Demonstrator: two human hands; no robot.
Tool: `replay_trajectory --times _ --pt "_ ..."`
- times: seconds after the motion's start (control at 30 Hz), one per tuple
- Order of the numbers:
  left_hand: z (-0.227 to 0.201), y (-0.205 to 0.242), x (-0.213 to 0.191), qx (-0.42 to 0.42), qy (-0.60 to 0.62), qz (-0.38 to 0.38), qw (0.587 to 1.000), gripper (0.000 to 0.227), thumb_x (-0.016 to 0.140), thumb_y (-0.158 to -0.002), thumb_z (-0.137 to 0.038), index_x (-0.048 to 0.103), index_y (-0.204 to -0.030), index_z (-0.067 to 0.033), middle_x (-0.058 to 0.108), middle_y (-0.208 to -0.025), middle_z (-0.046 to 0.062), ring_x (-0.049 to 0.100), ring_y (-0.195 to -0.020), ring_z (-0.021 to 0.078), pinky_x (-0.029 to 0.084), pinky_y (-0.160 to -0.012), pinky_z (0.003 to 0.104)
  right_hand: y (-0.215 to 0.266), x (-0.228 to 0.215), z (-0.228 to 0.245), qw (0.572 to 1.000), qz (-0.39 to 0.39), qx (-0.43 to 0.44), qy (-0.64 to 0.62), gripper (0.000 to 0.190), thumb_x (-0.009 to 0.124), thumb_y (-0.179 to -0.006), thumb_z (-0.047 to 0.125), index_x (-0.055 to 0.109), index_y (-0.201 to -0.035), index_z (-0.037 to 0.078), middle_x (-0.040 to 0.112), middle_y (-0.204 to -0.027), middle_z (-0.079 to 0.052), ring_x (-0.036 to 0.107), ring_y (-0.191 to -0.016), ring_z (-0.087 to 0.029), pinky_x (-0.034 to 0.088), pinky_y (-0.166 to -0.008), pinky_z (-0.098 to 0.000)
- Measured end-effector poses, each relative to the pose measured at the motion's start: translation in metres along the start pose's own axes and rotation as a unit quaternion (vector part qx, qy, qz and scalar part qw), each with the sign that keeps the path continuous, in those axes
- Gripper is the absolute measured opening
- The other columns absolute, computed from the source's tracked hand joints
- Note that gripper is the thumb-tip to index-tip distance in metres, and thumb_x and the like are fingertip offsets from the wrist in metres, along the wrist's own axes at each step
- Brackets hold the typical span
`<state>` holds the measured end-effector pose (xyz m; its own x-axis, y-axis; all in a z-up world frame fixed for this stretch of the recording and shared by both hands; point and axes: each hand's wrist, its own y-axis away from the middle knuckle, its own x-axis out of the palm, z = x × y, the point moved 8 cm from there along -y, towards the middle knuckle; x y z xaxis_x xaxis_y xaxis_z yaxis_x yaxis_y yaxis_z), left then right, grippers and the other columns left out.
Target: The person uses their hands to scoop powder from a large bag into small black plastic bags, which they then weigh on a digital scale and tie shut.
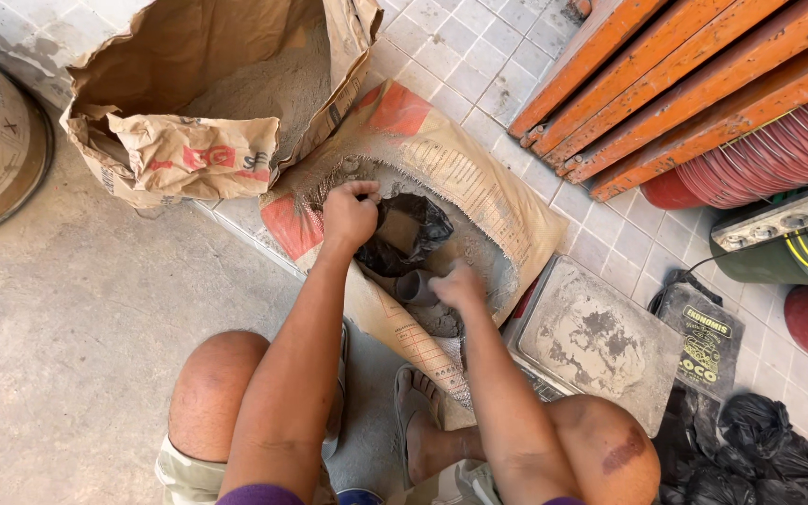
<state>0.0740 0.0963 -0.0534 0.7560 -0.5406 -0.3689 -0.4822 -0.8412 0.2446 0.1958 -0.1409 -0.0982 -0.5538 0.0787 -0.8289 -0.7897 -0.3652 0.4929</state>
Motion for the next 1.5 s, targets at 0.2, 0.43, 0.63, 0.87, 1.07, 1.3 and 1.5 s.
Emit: replay_trajectory --times 0.2,0.43,0.63,0.87,1.07,1.3,1.5 --pt "-0.044 0.029 0.005 -0.036 0.092 0.067 0.993 0.032 0.056 -0.068 -0.011 0.065 -0.099 -0.0162 0.065 -0.072 0.006 0.066 -0.067 0.0154 0.053 -0.063 0.034 0.000 0.051 0.019 0.986 0.108 -0.067 -0.111 0.086 0.069 -0.059 0.058 0.048 -0.130 0.012 0.053 -0.124 -0.020 0.047 -0.118 -0.034 0.040 -0.098 -0.0423" --pt "-0.070 0.035 0.018 0.040 0.292 0.082 0.952 0.044 0.047 -0.069 0.006 0.055 -0.112 0.0014 0.056 -0.090 0.014 0.055 -0.079 0.0150 0.052 -0.068 0.026 0.014 0.034 0.018 0.993 -0.009 -0.016 -0.115 0.059 0.072 -0.065 0.035 0.059 -0.116 0.008 0.063 -0.103 -0.018 0.059 -0.102 -0.033 0.050 -0.084 -0.0427" --pt "-0.103 0.046 0.017 0.173 0.234 0.133 0.947 0.043 0.057 -0.069 0.003 0.062 -0.110 -0.0089 0.057 -0.095 0.007 0.048 -0.094 0.0142 0.044 -0.086 0.032 0.026 0.026 0.041 0.993 -0.066 -0.086 0.038 0.024 0.058 -0.079 0.013 0.061 -0.094 -0.006 0.064 -0.080 -0.021 0.063 -0.087 -0.036 0.029 -0.106 -0.0465" --pt "-0.091 0.051 0.014 0.082 0.050 0.260 0.961 0.057 0.051 -0.071 -0.004 0.044 -0.127 -0.0054 0.052 -0.109 0.023 0.052 -0.101 0.0363 0.043 -0.084 0.049 0.035 0.062 0.078 0.986 0.010 -0.031 -0.166 0.065 0.068 -0.066 0.046 0.056 -0.111 0.000 0.061 -0.103 -0.023 0.056 -0.102 -0.040 0.047 -0.086 -0.0500" --pt "-0.048 0.027 0.009 0.015 0.115 0.187 0.975 0.050 0.058 -0.064 -0.008 0.057 -0.114 -0.0065 0.060 -0.081 0.008 0.067 -0.066 0.0160 0.054 -0.066 0.030 0.018 0.083 0.052 0.954 0.080 0.011 -0.289 0.076 0.077 -0.064 0.043 0.050 -0.124 0.006 0.054 -0.116 -0.022 0.052 -0.109 -0.039 0.048 -0.084 -0.0519" --pt "-0.048 0.031 0.007 0.002 0.106 0.188 0.976 0.052 0.054 -0.067 -0.006 0.053 -0.120 -0.0052 0.060 -0.085 0.011 0.065 -0.072 0.0167 0.050 -0.069 0.031 0.050 0.046 0.047 0.880 0.119 0.025 -0.460 0.080 0.085 -0.059 0.023 0.048 -0.126 0.000 0.053 -0.116 -0.029 0.057 -0.098 -0.041 0.054 -0.069 -0.0380" --pt "-0.041 0.033 0.010 -0.022 0.110 0.187 0.976 0.048 0.054 -0.072 -0.006 0.054 -0.119 -0.0012 0.059 -0.104 0.021 0.065 -0.085 0.0281 0.051 -0.078 0.041 0.033 -0.002 0.032 0.906 0.100 0.010 -0.411 0.069 0.081 -0.062 0.025 0.053 -0.118 -0.003 0.052 -0.108 -0.029 0.061 -0.082 -0.041 0.054 -0.045 -0.0284"
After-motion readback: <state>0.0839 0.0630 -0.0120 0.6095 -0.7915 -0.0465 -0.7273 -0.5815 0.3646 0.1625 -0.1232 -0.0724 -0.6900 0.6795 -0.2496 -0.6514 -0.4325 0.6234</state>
